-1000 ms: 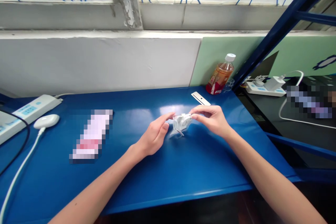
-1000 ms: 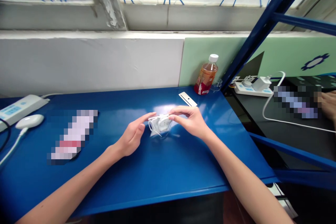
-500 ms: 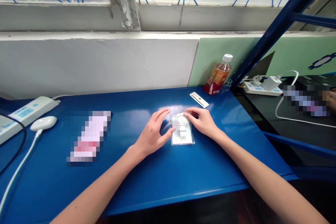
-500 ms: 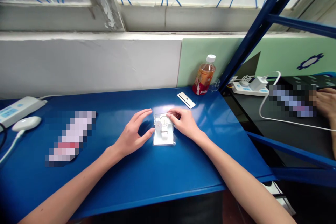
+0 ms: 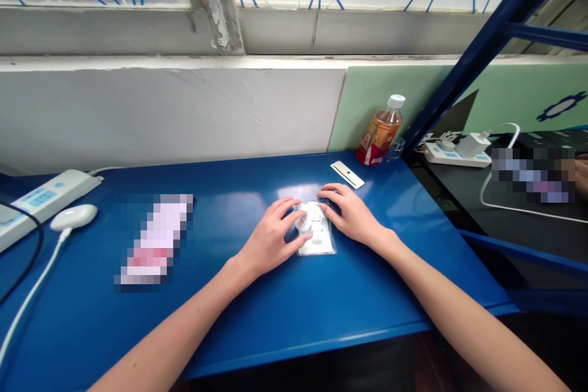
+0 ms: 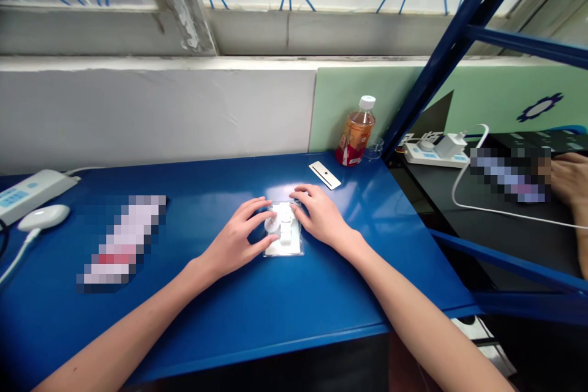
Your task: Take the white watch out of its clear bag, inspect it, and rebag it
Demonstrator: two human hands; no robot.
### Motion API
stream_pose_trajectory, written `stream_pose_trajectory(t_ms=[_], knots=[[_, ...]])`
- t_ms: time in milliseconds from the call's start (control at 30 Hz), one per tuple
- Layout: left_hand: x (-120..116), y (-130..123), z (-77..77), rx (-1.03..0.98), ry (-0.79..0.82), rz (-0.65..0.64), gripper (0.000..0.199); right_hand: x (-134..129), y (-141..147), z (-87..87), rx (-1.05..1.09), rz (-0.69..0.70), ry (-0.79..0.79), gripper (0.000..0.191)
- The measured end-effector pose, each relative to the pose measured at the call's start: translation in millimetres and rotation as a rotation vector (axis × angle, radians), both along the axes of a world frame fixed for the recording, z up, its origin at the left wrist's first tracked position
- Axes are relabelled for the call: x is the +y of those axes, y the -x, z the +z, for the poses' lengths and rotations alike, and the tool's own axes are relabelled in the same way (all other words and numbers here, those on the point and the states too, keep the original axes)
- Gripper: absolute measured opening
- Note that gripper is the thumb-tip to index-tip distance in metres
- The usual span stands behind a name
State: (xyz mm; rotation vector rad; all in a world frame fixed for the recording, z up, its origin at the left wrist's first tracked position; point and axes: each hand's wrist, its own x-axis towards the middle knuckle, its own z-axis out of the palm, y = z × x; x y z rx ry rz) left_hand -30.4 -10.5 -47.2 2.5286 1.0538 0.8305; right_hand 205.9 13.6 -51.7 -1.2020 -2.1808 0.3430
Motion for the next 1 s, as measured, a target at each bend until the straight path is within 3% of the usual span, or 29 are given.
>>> stream_pose_trajectory(t_ms=[200, 333, 500, 700, 1000], knots=[[2, 1, 2.8, -0.048, 0.028, 0.008, 0.02, 0, -3, 4.2, -0.046, 0.046, -0.002, 0.028], [2, 2, 5.2, -0.018, 0.04, 0.019, 0.046, 0, -11, 18.0, -0.087, 0.13, 0.012, 0.037], [3, 6, 4.7, 0.078, 0.061, -0.04, 0.076, -7, -18, 28.6, -0.165, 0.239, 0.133, 0.071], [6, 9, 0.6, 0.147, 0.072, -0.067, 0.081, -14, -21, 11.9, -0.174, 0.288, 0.221, 0.105], [9, 10, 0.8, 0.148, 0.11, -0.041, 0.08, -14, -26, 9.6, -0.158, 0.271, 0.138, 0.1]])
